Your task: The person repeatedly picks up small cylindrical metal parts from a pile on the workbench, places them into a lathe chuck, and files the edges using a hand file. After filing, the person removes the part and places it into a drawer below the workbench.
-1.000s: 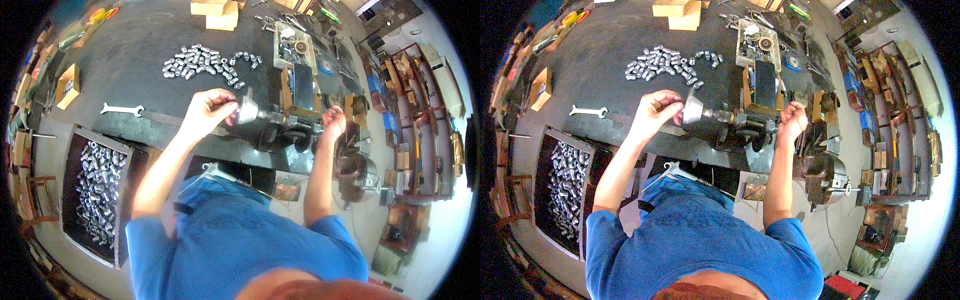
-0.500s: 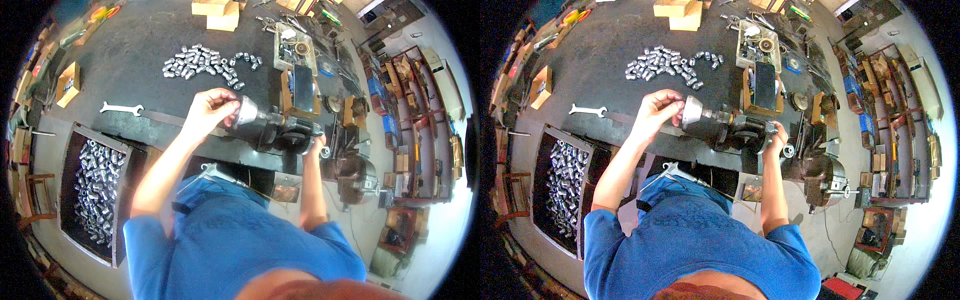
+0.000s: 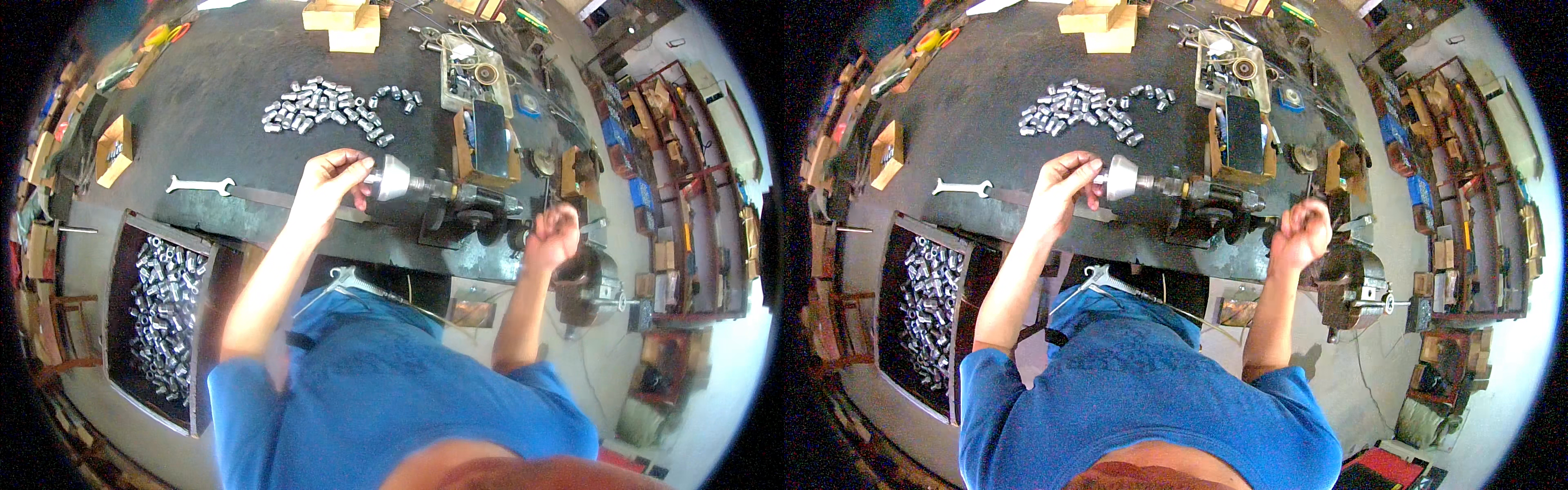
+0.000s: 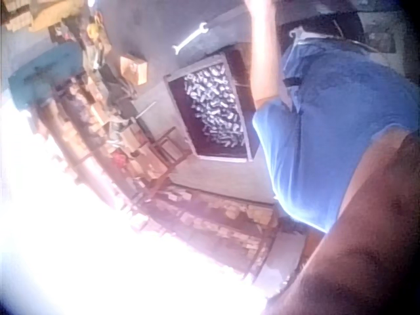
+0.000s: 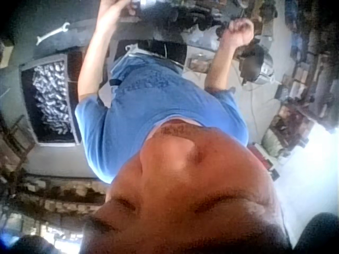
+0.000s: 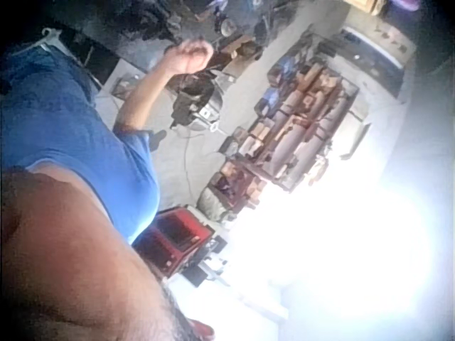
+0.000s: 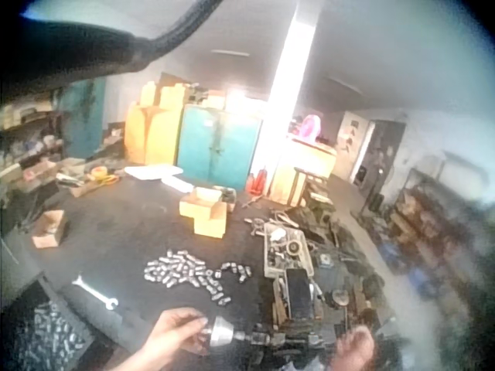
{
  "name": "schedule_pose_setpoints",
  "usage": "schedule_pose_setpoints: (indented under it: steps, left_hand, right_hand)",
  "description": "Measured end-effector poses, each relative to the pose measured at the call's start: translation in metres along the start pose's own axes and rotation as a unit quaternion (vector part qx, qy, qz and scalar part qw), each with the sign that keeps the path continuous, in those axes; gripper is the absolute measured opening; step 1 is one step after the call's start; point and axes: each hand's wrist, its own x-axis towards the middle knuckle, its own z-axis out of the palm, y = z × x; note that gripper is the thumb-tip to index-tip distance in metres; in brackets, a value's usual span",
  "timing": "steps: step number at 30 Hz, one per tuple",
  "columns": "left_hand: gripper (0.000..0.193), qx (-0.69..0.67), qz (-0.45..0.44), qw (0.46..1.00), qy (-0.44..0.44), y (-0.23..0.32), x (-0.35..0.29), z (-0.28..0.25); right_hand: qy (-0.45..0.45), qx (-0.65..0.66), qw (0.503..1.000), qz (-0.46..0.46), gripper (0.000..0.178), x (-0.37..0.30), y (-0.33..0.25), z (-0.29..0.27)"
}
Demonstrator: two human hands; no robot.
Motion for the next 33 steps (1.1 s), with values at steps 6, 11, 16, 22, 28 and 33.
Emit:
schedule_pose_setpoints:
  steps: [6, 11, 16, 22, 28, 33]
  left_hand:
    - [0.017, -0.02, -0.024, 0.999, -0.005, 0.003, -0.001, -0.001]
    - [0.018, -0.013, -0.017, 1.0, -0.014, 0.001, 0.001, -0.001]
    - [0.018, -0.07, 0.01, 0.997, -0.002, 0.005, -0.007, -0.013]
    - [0.022, -0.202, 0.048, 0.978, -0.034, 0.009, -0.038, -0.02]
    - [0.035, -0.22, -0.024, 0.974, -0.047, -0.001, -0.069, -0.012]
    - [0.042, -0.206, -0.054, 0.976, -0.044, -0.004, -0.079, 0.001]
  right_hand:
    - [0.043, -0.059, 0.991, 0.116, 0.012, -0.045, 0.012, -0.048]
    - [0.222, -0.099, 0.953, 0.178, 0.012, -0.014, 0.073, -0.055]
    - [-0.029, -0.194, 0.98, -0.015, 0.019, 0.049, 0.089, -0.037]
    - [0.002, -0.021, 0.999, -0.039, 0.018, 0.02, 0.019, -0.002]
    - [-0.039, -0.059, 0.997, 0.024, 0.039, -0.048, -0.005, -0.039]
    - [0.02, -0.273, 0.961, 0.045, 0.013, -0.05, 0.015, -0.049]
